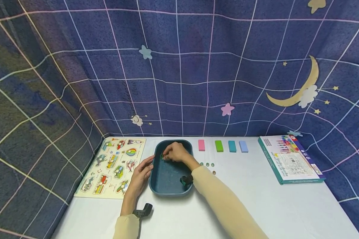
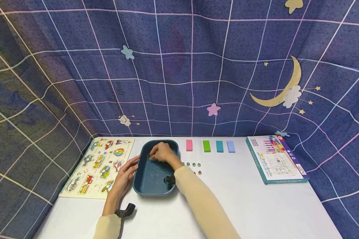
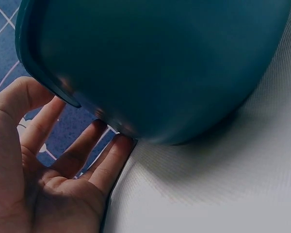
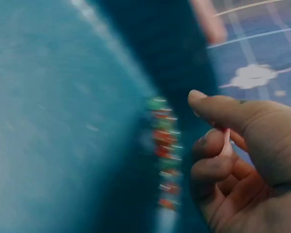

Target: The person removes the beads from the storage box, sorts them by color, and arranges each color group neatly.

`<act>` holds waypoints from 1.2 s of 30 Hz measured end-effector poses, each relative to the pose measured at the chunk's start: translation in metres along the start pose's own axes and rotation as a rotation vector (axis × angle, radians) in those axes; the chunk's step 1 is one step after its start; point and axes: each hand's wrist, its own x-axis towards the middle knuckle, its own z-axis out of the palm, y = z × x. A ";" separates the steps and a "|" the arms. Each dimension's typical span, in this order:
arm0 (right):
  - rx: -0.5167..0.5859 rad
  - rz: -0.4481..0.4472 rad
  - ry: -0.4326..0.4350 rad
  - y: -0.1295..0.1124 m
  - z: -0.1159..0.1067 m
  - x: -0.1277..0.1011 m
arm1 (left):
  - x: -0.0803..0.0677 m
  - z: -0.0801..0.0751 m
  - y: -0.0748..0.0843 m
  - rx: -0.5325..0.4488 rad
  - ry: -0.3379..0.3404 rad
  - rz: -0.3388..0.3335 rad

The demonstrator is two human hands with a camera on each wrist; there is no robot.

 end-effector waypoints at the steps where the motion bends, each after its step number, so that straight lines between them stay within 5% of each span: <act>1: 0.019 -0.011 0.000 -0.002 -0.006 -0.002 | 0.000 0.000 0.000 -0.004 -0.003 0.002; 9: 0.114 -0.087 0.022 0.001 -0.074 -0.041 | 0.000 -0.001 0.001 -0.015 -0.003 0.015; 16: 0.153 -0.029 0.132 0.057 -0.114 -0.107 | -0.001 0.000 0.002 -0.011 0.008 0.001; 25: 0.103 0.074 0.130 0.136 -0.112 -0.175 | 0.000 0.000 0.002 -0.010 -0.008 0.012; 36: 0.084 0.072 0.093 0.148 -0.094 -0.183 | -0.001 0.000 0.000 0.009 -0.009 0.013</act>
